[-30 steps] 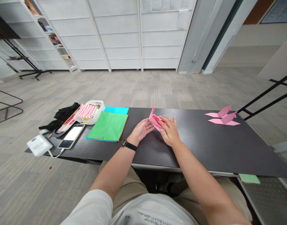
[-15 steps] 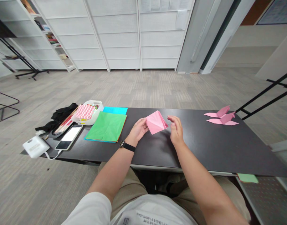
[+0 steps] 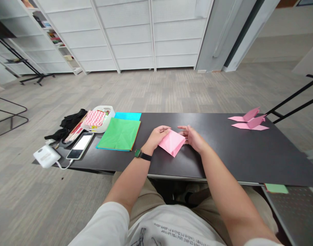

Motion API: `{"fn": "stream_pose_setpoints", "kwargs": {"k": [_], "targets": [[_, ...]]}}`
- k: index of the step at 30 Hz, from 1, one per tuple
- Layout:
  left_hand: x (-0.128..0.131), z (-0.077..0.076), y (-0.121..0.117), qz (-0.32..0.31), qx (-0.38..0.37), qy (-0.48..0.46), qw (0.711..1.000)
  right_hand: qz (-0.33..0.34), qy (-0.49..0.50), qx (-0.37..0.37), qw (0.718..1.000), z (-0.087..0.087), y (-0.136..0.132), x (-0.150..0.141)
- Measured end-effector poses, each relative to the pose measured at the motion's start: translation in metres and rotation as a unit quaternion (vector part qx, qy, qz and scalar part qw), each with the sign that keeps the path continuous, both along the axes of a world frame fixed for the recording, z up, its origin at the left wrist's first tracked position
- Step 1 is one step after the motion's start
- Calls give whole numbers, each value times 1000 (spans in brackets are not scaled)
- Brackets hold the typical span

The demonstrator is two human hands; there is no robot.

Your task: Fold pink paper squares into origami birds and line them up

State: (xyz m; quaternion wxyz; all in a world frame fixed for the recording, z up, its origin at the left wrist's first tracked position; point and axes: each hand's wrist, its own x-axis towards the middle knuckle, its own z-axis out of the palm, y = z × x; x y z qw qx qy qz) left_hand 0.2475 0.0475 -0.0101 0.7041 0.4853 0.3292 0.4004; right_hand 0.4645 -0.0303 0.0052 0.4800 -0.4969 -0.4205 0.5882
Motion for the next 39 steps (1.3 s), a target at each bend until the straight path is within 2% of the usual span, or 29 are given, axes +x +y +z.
{"fn": "stream_pose_setpoints", "kwargs": {"k": [3,7,9,13,16,19,22,26,31,35,36,37,38,39], "targets": [[3,0,-1,-25,38,41,998,-9,-55,33,998,-8,0,2],[2,1,-2,-4,79,66,995,-83,-180,96,975,-23,4,10],[2,0,-4,-1,97,78,992,-107,-281,111,947,-26,4,12],[6,-1,-7,3,105,80,991,-128,-464,187,856,-23,2,11],[12,1,-8,-8,128,86,988,-116,-543,212,804,-22,3,5],[17,4,-8,-18,201,110,973,-101,-598,189,772,-24,7,-1],[20,4,-8,-28,245,130,960,-89,-619,172,761,-27,9,-4],[21,-1,-8,-39,238,120,963,-87,-628,175,753,-28,9,-5],[21,-8,-8,-47,264,142,953,-99,-632,185,746,-30,6,-4],[15,-5,-9,-25,237,141,961,-103,-636,179,744,-31,5,-4],[11,-3,-10,-31,256,169,951,-101,-637,177,743,-30,4,-4],[7,0,-11,-48,297,218,929,-99,-640,173,742,-30,4,-4],[1,3,-12,-72,353,282,889,-96,-644,167,740,-29,3,-4],[-6,7,-14,-103,415,351,833,-91,-648,161,739,-29,3,-4]]}}
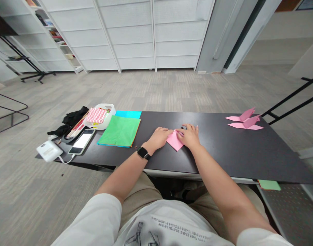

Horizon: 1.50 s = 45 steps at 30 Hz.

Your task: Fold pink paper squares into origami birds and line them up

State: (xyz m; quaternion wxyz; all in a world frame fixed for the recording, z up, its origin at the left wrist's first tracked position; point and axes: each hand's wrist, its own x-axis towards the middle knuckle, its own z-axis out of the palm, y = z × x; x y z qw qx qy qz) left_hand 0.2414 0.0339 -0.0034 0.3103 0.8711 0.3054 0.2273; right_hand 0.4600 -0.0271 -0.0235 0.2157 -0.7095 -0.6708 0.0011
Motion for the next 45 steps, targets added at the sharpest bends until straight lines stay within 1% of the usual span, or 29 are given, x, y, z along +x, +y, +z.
{"fn": "stream_pose_setpoints", "kwargs": {"k": [1,2,3,5,8,10,13,14,16,19,22,24,27,33,37,42,45], "targets": [[-8,4,-2,-21,69,77,994,-3,-3,-8,1000,0,0,0],[-17,7,-5,-32,123,133,983,-5,-5,-15,1000,1,0,0],[-26,10,-8,-37,156,167,973,-7,-5,-21,1000,1,0,0],[-42,16,-14,-42,181,197,963,-9,-1,-25,1000,1,0,0],[-54,21,-21,-24,189,190,963,-7,10,-19,1000,-2,1,0],[-49,24,-22,7,195,162,967,-7,16,-11,1000,-3,2,0],[-23,23,-16,32,199,108,973,-8,13,-6,1000,-4,0,0],[-13,21,-13,30,195,91,976,-8,10,-7,1000,-4,0,0],[6,15,-8,6,182,71,981,-9,3,-8,1000,-4,-2,-1],[21,1,-2,-14,170,73,983,-16,-4,-7,1000,-2,-3,-2],[21,-13,1,-5,157,85,984,-12,-6,4,1000,-1,-3,-2],[19,-17,1,-14,158,94,983,-13,-9,10,1000,0,-2,-3],[18,-17,0,-27,163,116,979,-19,-14,1,1000,4,-2,-4],[19,-14,-1,-1,155,162,974,-1,-39,-50,998,20,-9,1],[20,-14,-1,3,152,170,974,34,-77,-65,994,30,-27,17],[20,-13,-1,2,142,168,975,78,-143,-73,984,33,-60,38],[20,-14,-1,2,139,160,977,107,-159,-73,979,38,-72,49]]}}
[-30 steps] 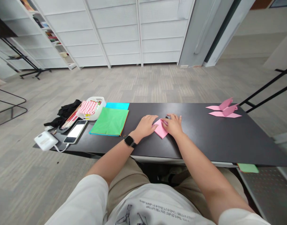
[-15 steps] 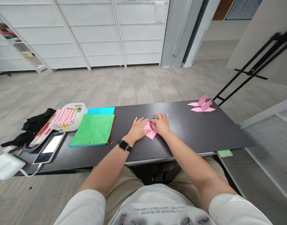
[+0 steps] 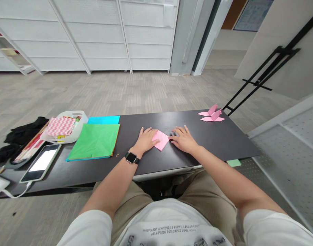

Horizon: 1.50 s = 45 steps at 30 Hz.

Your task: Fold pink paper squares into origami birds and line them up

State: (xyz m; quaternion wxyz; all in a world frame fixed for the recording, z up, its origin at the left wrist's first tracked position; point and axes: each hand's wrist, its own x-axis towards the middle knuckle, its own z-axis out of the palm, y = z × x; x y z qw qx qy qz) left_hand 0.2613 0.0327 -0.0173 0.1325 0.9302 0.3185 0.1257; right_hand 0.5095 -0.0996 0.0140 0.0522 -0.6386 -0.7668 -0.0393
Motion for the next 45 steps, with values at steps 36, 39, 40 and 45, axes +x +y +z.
{"fn": "stream_pose_setpoints", "kwargs": {"k": [36,39,40,45], "targets": [[-11,4,8,5,-9,-83,997,38,312,107,943,-35,81,-22],[-13,4,7,-29,-19,-91,995,50,297,104,948,-36,80,-17],[-13,4,7,-35,-18,-97,995,52,292,103,949,-36,79,-16],[-13,9,7,-35,-8,-112,993,49,273,83,957,-35,77,-9]]}}
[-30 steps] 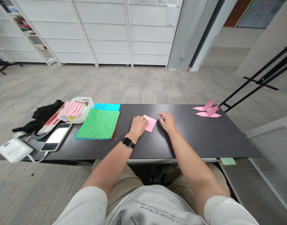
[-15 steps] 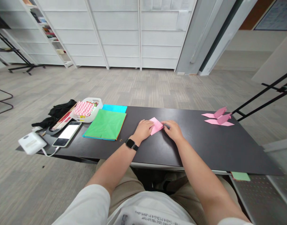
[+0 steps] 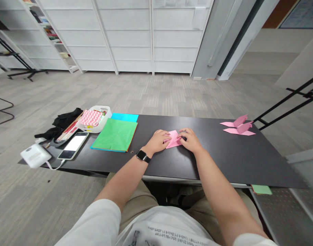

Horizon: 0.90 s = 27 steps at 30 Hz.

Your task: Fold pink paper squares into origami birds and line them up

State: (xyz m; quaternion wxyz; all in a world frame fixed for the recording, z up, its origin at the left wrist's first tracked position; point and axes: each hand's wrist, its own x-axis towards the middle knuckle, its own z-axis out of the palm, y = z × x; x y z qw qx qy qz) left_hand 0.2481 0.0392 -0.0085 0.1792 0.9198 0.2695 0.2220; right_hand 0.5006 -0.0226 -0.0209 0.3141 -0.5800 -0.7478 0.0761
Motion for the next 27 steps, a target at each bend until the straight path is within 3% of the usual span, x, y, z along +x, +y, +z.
{"fn": "stream_pose_setpoints", "kwargs": {"k": [15,27], "targets": [[0,0,-4,-32,17,18,999,-7,-5,-14,1000,0,-2,5],[2,8,-9,-11,-14,12,1000,-109,-2,-31,994,-7,0,0]]}}
